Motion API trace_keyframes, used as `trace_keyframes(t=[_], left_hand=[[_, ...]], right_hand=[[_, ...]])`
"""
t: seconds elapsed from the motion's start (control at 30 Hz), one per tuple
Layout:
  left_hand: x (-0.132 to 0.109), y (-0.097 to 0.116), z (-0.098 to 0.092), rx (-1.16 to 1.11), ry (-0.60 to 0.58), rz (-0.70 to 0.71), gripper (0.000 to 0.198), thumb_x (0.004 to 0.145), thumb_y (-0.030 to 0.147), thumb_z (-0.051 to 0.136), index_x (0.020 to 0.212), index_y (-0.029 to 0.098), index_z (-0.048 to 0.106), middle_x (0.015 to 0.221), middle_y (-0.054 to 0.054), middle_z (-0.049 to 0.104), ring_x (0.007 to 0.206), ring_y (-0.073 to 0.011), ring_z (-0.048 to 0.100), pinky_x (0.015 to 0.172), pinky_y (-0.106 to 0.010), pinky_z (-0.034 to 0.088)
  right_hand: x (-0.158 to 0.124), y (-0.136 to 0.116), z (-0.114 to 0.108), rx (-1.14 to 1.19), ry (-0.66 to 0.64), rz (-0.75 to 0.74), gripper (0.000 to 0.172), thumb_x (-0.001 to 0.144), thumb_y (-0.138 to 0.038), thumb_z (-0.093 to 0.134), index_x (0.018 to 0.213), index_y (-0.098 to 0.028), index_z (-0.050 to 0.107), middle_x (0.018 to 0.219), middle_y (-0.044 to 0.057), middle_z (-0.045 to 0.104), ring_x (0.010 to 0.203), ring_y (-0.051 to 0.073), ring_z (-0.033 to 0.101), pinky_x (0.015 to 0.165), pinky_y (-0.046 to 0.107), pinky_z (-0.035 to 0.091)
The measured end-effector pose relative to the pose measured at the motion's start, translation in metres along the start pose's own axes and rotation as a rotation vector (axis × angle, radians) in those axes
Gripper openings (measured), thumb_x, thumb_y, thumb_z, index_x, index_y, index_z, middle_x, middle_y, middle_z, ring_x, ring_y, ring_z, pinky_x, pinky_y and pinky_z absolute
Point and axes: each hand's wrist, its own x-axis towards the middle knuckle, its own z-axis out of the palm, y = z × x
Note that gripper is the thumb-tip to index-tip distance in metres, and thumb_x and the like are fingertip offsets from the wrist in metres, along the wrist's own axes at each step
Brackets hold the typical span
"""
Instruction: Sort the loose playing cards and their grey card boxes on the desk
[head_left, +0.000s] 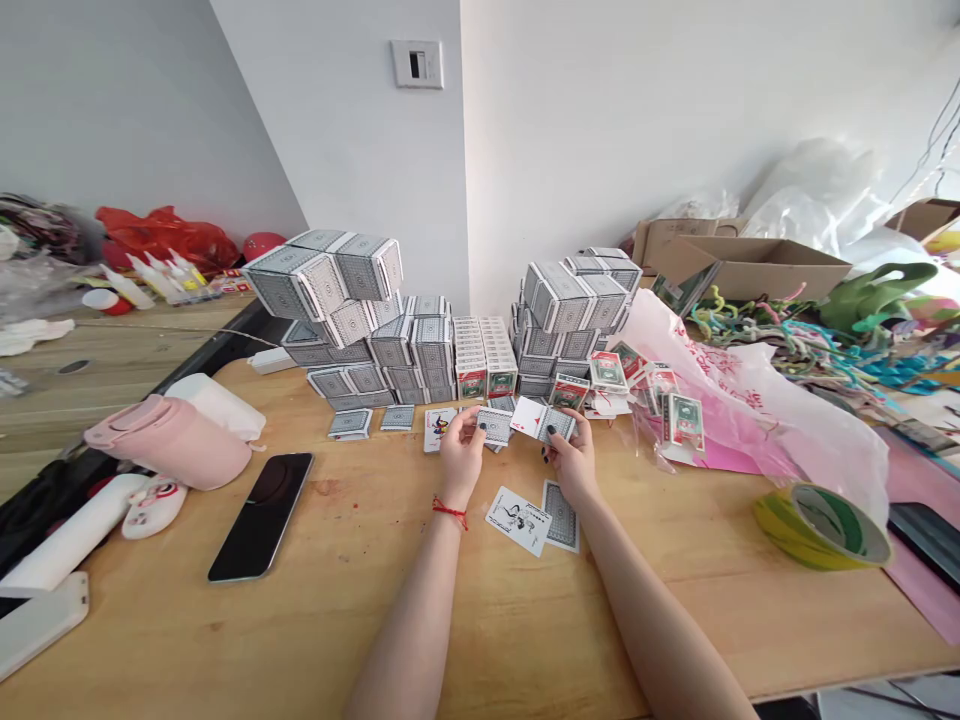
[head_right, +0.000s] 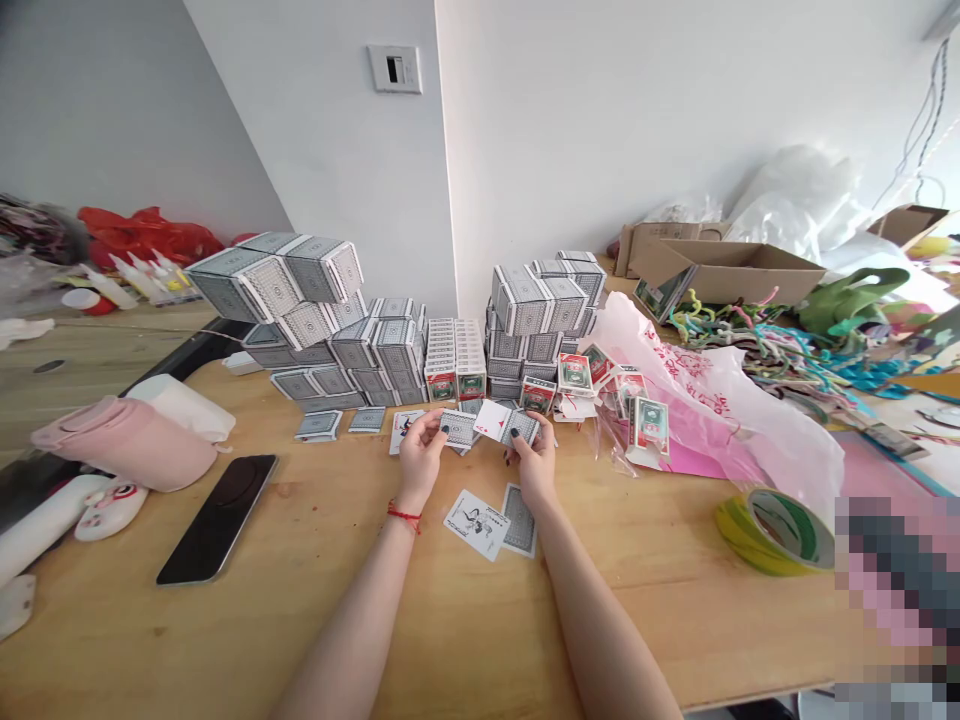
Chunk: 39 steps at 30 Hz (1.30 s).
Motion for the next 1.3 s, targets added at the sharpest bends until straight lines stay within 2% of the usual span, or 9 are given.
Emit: trace_keyframes(t=[0.17,0.37,0.6,0.73,0.87,1.1,1.3], left_hand=[[0.001,0.003,-0.004,0.101,-0.013,0.064,0.023,0.076,0.016,0.048,0.09,0.019,0.067,0.092,-0.006,0.062,0.078,-0.0139,0.057,0.066,-0.026,0.047],[-0.001,-0.001,0.0,0.056,-0.006,0.035,0.023,0.077,0.021,0.052,0.097,0.018,0.062,0.099,-0.008,0.064,0.09,-0.0159,0.059,0.08,-0.03,0.046],[0.003,0.0,-0.003,0.017,0.087,-0.068,0.023,0.075,0.026,0.056,0.095,0.017,0.061,0.099,-0.008,0.063,0.083,-0.0158,0.058,0.073,-0.028,0.046],[0.004,-0.002,-0.001,-0.011,0.097,-0.055,0.022,0.075,0.024,0.056,0.094,0.015,0.06,0.098,-0.009,0.062,0.086,-0.0154,0.058,0.076,-0.028,0.045],[0.003,-0.004,0.0,0.024,0.096,-0.02,0.02,0.075,0.022,0.055,0.093,0.016,0.06,0.096,-0.008,0.062,0.088,-0.0153,0.057,0.077,-0.027,0.045],[0.006,-0.005,-0.003,0.054,0.126,-0.02,0.018,0.075,0.021,0.054,0.092,0.016,0.06,0.095,-0.008,0.062,0.087,-0.0157,0.058,0.075,-0.028,0.046],[0.006,-0.002,-0.003,0.047,0.115,-0.029,0.018,0.076,0.021,0.054,0.092,0.016,0.059,0.096,-0.008,0.062,0.088,-0.0158,0.057,0.076,-0.028,0.045]], right_hand=[[0.001,-0.002,-0.002,0.039,0.005,0.0,0.047,0.063,-0.028,0.068,0.103,-0.028,0.042,0.079,-0.004,0.055,0.047,0.007,0.048,0.042,0.022,0.041],[-0.004,-0.001,0.001,-0.116,-0.098,-0.02,0.04,0.069,-0.029,0.064,0.102,-0.026,0.043,0.066,-0.006,0.05,0.042,0.007,0.046,0.038,0.02,0.035],[-0.009,0.001,0.006,-0.264,-0.166,-0.104,0.031,0.075,-0.029,0.056,0.101,-0.025,0.039,0.061,-0.008,0.045,0.041,0.009,0.047,0.038,0.021,0.034],[-0.013,0.001,0.008,-0.278,-0.175,-0.114,0.031,0.076,-0.03,0.055,0.101,-0.025,0.038,0.062,-0.008,0.044,0.041,0.008,0.047,0.038,0.021,0.035],[-0.018,0.001,0.012,-0.318,-0.245,-0.096,0.03,0.075,-0.029,0.055,0.101,-0.025,0.04,0.061,-0.009,0.043,0.039,0.008,0.045,0.038,0.021,0.036],[-0.017,-0.005,0.01,-0.265,-0.149,-0.097,0.034,0.074,-0.031,0.058,0.103,-0.026,0.039,0.056,-0.009,0.043,0.039,0.009,0.045,0.038,0.021,0.035],[-0.02,-0.009,0.011,-0.313,-0.162,-0.098,0.034,0.075,-0.031,0.058,0.103,-0.026,0.04,0.058,-0.008,0.044,0.04,0.009,0.046,0.038,0.022,0.036]])
